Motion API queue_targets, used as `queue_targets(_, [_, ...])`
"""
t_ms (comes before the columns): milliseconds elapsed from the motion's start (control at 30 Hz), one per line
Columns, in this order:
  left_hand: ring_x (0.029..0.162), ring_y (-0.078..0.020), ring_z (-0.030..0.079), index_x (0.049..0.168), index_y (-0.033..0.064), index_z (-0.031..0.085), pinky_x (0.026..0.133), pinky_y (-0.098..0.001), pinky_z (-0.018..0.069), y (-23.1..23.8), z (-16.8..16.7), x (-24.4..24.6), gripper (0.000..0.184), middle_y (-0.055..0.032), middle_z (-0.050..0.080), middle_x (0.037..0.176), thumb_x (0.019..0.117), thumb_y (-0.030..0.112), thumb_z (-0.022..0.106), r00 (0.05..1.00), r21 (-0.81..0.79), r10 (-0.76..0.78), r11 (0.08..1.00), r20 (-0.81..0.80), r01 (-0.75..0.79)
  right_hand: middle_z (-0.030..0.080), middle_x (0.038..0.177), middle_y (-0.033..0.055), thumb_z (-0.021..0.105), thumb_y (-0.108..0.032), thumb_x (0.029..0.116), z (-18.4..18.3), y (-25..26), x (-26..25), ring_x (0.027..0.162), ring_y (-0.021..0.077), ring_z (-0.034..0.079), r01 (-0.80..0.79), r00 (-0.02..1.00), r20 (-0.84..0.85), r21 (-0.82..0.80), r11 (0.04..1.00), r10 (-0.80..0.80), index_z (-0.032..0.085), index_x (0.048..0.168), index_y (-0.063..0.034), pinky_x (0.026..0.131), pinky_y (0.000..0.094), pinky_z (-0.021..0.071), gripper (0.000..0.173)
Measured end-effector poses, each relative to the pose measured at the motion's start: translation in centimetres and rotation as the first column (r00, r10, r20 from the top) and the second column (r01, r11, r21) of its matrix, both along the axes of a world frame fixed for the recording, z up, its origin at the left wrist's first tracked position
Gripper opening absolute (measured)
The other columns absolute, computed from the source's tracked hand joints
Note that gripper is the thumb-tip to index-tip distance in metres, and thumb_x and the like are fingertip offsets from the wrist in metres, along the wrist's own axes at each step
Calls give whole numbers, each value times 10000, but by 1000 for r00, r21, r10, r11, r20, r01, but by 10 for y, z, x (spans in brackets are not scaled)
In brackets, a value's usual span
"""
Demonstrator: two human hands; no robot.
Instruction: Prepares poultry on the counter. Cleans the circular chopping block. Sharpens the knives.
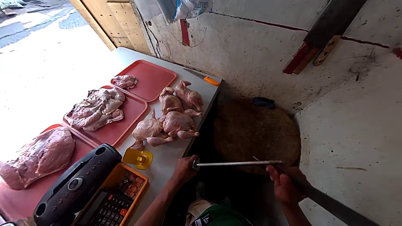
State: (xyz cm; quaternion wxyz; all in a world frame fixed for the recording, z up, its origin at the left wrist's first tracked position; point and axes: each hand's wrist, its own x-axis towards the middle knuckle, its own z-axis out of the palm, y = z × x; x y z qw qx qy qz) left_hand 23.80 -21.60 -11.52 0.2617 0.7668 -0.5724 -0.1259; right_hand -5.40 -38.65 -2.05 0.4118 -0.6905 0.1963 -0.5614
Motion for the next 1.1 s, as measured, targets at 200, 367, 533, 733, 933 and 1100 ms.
queue_targets(200, [676, -332, 733, 937, 44, 738, 587, -547, 561, 15, -18, 0, 195, -130, 724, 739, 788, 166, 706, 997, -41, 42, 998, 65, -40, 680, 664, 20, 707, -341, 884, -105, 25, -39, 574, -6, 603, 61, 852, -521, -9, 998, -57, 689, 791, -44, 549, 155, 499, 312])
queue_targets(367, [657, -302, 727, 915, 53, 732, 577, -514, 563, 9, -12, -4, 173, -116, 714, 720, 810, 184, 689, 997, -72, -23, 997, 69, 28, 657, 759, -122, 625, -425, 1014, -45, 18, -12, 658, -6, 625, -12, 999, -28, 73, 997, 14, 687, 972, -276, 652, 195, 557, 167])
queue_targets(533, [665, -314, 729, 918, 39, 728, 583, -526, 563, 7, -13, -1, 186, -123, 715, 724, 792, 172, 698, 997, -65, -29, 997, 70, 33, 679, 691, -11, 735, -282, 859, -89, 21, -25, 651, -55, 627, 97, 926, -367, 21, 995, -83, 666, 784, -55, 632, 103, 517, 249])
queue_targets(733, [618, -270, 716, 881, 51, 717, 547, -470, 562, 6, -14, 2, 181, -96, 694, 678, 789, 200, 671, 991, -130, -81, 987, 103, 94, 719, 837, 9, 725, -285, 914, -86, 16, -19, 811, 14, 684, 39, 982, -181, -47, 998, -47, 712, 919, -70, 781, 165, 557, 215])
queue_targets(933, [625, -282, 719, 885, 59, 719, 548, -492, 558, 6, -15, 8, 179, -99, 701, 689, 789, 205, 681, 991, -96, -87, 991, 97, 96, 694, 867, -32, 623, -362, 1021, -41, 19, -11, 802, 6, 687, -9, 996, -84, -101, 995, 1, 642, 996, -144, 748, 187, 590, 220])
queue_targets(1100, [693, -351, 735, 957, 30, 740, 613, -563, 567, -3, -14, 24, 216, -148, 728, 754, 789, 164, 716, 997, -43, 4, 999, 82, 0, 634, 655, 160, 674, -499, 934, -118, 25, -62, 628, 295, 648, 15, 461, -836, 343, 939, 298, 703, 851, 23, 612, 499, 528, 530])
